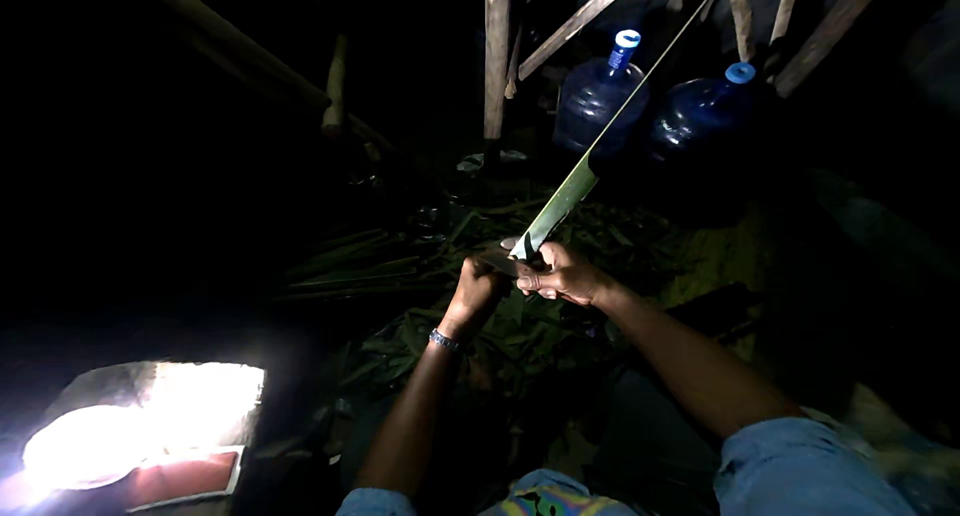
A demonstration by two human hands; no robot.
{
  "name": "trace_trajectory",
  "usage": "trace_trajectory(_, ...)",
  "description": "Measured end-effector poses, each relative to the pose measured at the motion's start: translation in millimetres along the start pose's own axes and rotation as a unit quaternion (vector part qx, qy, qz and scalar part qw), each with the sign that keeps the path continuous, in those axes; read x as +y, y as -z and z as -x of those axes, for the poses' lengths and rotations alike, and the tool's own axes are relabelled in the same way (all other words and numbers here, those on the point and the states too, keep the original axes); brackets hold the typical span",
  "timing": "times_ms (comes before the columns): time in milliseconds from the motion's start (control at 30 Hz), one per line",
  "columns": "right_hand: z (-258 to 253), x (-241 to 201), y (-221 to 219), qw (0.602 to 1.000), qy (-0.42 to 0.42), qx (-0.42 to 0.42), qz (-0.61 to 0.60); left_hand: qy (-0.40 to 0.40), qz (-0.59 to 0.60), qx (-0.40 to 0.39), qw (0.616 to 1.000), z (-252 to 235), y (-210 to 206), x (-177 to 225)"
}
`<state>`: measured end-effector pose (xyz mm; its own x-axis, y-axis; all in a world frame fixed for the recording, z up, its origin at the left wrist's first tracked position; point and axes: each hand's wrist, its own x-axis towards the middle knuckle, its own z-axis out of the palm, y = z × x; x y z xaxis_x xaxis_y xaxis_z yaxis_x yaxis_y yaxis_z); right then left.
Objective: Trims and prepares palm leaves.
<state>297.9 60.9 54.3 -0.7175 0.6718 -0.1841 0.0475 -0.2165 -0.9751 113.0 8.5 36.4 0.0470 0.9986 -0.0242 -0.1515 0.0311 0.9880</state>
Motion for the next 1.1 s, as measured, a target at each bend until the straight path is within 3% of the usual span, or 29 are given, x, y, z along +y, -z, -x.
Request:
trace_trajectory(200, 6.3, -8.0, 2.9, 0.996, 0.041, 0.045, 0.065, 0.076, 0.087, -0.052, 0.992, -2.7, 0.9, 3.1)
trace_trajectory(433, 13.8, -16.6, 2.0, 0.987, 0.067, 0.104, 0.104, 0.118, 0.1, -0.099, 0.983, -4.4, 9.5, 7.9)
trace_trajectory(800, 11.1, -5.3, 5.6, 0.925, 0.197, 0.241, 0.215, 0.045, 0.067, -0.066, 0.995, -4.1, 0.6, 5.0)
trace_trajectory(900, 9.7, -5.9, 4.7, 0.917, 0.222, 0.278, 0.183, 0.051, 0.067, -0.059, 0.995, -4.0, 0.0, 8.2)
trace_trajectory(1100, 21.0, -21.5, 29.4, 0.9, 0.244, 0.361, 0.007, 0.06, 0.016, -0.052, 0.997, -0.1, 11.3, 16.5)
